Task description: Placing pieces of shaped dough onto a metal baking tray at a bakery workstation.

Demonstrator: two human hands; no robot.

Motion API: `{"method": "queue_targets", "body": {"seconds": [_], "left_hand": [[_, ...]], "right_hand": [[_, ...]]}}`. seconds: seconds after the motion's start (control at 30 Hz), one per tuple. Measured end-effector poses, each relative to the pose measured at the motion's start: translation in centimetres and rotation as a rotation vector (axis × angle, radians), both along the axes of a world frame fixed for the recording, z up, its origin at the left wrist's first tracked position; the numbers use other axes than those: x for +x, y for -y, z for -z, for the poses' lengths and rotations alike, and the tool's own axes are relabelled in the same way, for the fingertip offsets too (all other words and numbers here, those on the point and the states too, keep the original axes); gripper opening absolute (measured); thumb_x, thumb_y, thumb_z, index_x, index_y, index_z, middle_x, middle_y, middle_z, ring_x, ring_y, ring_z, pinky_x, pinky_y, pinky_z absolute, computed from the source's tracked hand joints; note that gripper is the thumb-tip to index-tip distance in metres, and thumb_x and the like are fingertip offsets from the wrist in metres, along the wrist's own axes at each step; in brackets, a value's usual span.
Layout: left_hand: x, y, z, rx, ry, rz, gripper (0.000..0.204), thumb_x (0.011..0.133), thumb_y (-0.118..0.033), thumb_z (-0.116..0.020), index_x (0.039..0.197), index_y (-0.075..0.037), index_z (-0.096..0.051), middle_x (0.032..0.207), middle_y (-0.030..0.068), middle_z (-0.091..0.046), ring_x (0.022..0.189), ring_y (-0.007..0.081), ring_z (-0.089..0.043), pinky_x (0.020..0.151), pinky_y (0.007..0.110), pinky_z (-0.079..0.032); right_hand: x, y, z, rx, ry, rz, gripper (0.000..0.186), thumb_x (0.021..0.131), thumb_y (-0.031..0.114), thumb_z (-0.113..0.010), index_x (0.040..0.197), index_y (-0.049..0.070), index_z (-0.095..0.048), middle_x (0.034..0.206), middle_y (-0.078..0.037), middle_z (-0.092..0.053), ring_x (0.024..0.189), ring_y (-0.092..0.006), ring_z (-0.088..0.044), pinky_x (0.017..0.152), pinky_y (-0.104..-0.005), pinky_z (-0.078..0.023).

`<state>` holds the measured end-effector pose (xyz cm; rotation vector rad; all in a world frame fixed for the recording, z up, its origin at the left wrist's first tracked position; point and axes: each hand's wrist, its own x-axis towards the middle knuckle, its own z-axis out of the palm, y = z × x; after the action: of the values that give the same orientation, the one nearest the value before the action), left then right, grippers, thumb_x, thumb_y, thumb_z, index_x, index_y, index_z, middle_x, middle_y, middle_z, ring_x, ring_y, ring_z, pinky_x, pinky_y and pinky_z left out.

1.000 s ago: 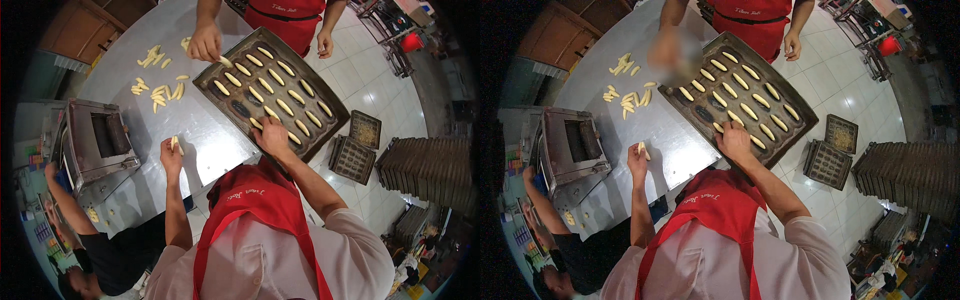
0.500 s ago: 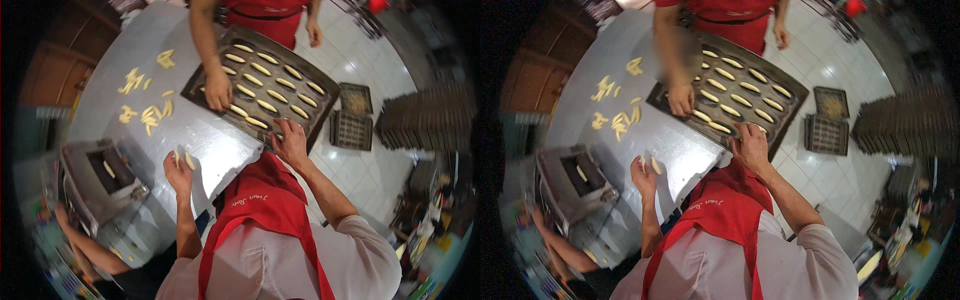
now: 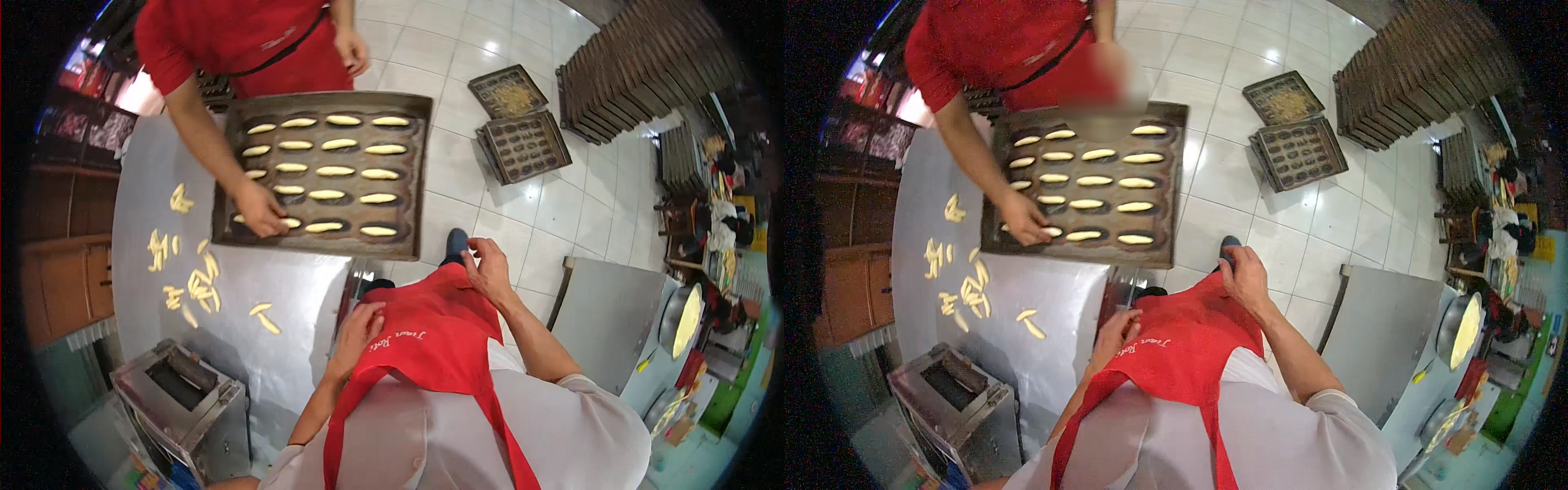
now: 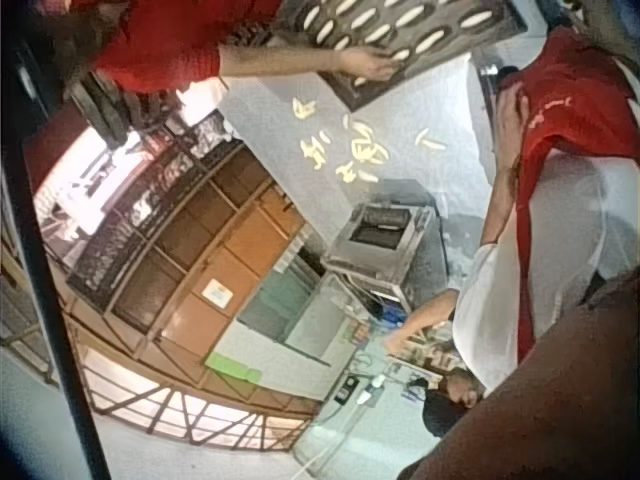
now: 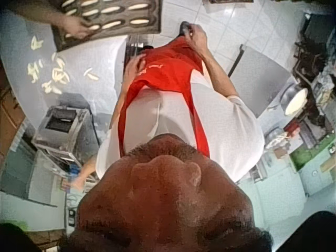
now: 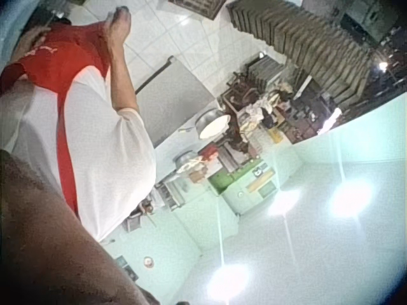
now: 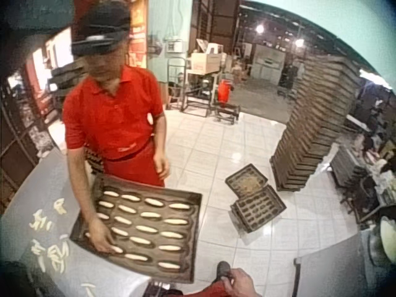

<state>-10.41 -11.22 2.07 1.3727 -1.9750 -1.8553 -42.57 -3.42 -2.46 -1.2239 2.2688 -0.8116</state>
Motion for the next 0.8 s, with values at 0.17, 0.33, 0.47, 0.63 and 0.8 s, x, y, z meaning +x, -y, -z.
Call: {"method": "queue_targets", "body": {"seconds": [0.17,0.33,0.47,0.63,0.8], "left_hand": [[-1.0,-4.6,11.5,-0.071,0.171,0.1,0.043,0.098,-0.024,-0.068,0.133,-0.001,-0.06,0.126,0.0219,-0.064,0.119,0.0393,-0.061,0.104,0.046,-0.048],[-6.2,-11.8,18.2,0.093,0.478,-0.155,0.068,0.094,-0.039,-0.073,0.143,0.004,-0.053,0.141,0.0314,-0.054,0.132,0.0467,-0.051,0.113,0.051,-0.041],[-8.2,-20.1,20.7,-0.098,0.543,-0.065,0.064,0.093,-0.037,-0.074,0.141,0.001,-0.056,0.142,0.0293,-0.054,0.133,0.0455,-0.051,0.113,0.05,-0.041],[-16.1,-21.5,20.8,0.169,0.681,-0.107,0.059,0.091,-0.03,-0.077,0.14,-0.003,-0.058,0.138,0.0254,-0.058,0.126,0.0426,-0.056,0.108,0.048,-0.045],[-23.7,-19.6,14.2,0.333,0.89,-0.321,0.053,0.088,-0.019,-0.077,0.137,-0.005,-0.06,0.128,0.0197,-0.06,0.109,0.0331,-0.063,0.094,0.043,-0.053]], "right_hand": [[-13.3,-3.5,7.5,0.222,0.122,0.12,0.026,0.089,0.019,-0.073,0.106,0.0,-0.073,0.096,-0.02,-0.074,0.086,-0.0339,-0.073,0.081,-0.0438,-0.058],[-30.3,-3.1,23.1,0.498,0.232,0.112,0.032,0.087,0.031,-0.074,0.103,0.003,-0.075,0.097,-0.021,-0.076,0.092,-0.0349,-0.075,0.085,-0.0435,-0.058],[-39.5,2.3,37.5,0.62,0.18,-0.048,0.04,0.088,0.036,-0.069,0.106,0.001,-0.075,0.109,-0.025,-0.074,0.106,-0.0416,-0.07,0.094,-0.0472,-0.056],[-49.6,8.6,49.6,0.678,0.079,-0.021,0.05,0.09,0.042,-0.065,0.107,-0.005,-0.073,0.11,-0.029,-0.072,0.104,-0.0457,-0.07,0.095,-0.0505,-0.055],[-49.4,17.9,54.2,0.794,0.215,-0.135,0.056,0.097,0.037,-0.063,0.128,-0.009,-0.06,0.13,-0.031,-0.064,0.121,-0.0455,-0.064,0.102,-0.0514,-0.052]]}}
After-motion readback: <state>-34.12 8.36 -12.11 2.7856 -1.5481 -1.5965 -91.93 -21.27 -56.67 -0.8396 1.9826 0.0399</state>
